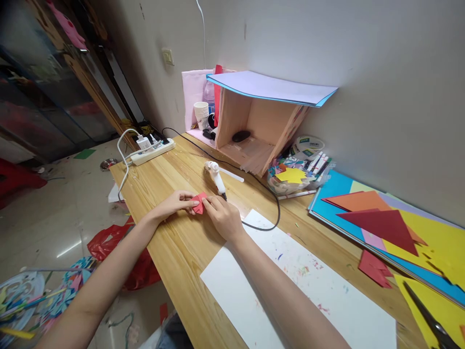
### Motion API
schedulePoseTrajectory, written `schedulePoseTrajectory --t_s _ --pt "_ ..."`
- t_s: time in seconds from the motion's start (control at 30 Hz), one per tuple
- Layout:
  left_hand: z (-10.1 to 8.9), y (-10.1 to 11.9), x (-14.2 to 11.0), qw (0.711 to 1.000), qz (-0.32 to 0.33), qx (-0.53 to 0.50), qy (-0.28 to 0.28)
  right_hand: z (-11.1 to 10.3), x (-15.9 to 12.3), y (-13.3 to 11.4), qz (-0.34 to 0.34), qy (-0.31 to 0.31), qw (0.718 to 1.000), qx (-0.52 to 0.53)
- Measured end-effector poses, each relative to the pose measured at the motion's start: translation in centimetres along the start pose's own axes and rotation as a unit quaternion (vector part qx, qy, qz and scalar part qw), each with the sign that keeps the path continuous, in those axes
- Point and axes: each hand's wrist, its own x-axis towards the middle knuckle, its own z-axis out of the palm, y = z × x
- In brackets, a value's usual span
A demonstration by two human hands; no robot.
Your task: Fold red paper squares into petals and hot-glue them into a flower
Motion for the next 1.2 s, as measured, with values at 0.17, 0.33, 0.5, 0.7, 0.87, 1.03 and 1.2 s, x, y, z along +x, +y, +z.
schedulePoseTrajectory --t_s 0.17,0.33,0.5,0.7,0.87,1.03,1.2 --pt "0.0 0.0 0.0 1.000 0.018 -0.003 0.016 0.1 0.0 -0.1 0.016 -0.005 0.999 0.038" --pt "-0.1 0.1 0.0 0.998 0.037 0.033 0.027 -0.6 0.2 -0.6 0.162 0.012 0.961 0.224" --pt "0.2 0.8 -0.6 0.995 0.045 0.083 -0.024 -0.7 0.5 -0.5 0.360 -0.071 0.790 0.490" --pt "0.6 1.1 -0.8 0.994 0.047 0.089 -0.044 -0.2 0.6 -0.2 0.392 -0.131 0.700 0.583" --pt "0.8 1.1 -0.7 0.992 0.061 0.111 -0.026 0.2 0.4 -0.3 0.427 -0.118 0.691 0.571" --pt "0.7 0.9 -0.7 0.985 0.085 0.149 -0.018 0.2 0.4 -0.6 0.427 -0.119 0.709 0.549" --pt "0.6 0.9 -0.6 0.980 0.096 0.176 -0.010 0.1 0.5 -0.9 0.424 -0.112 0.729 0.525"
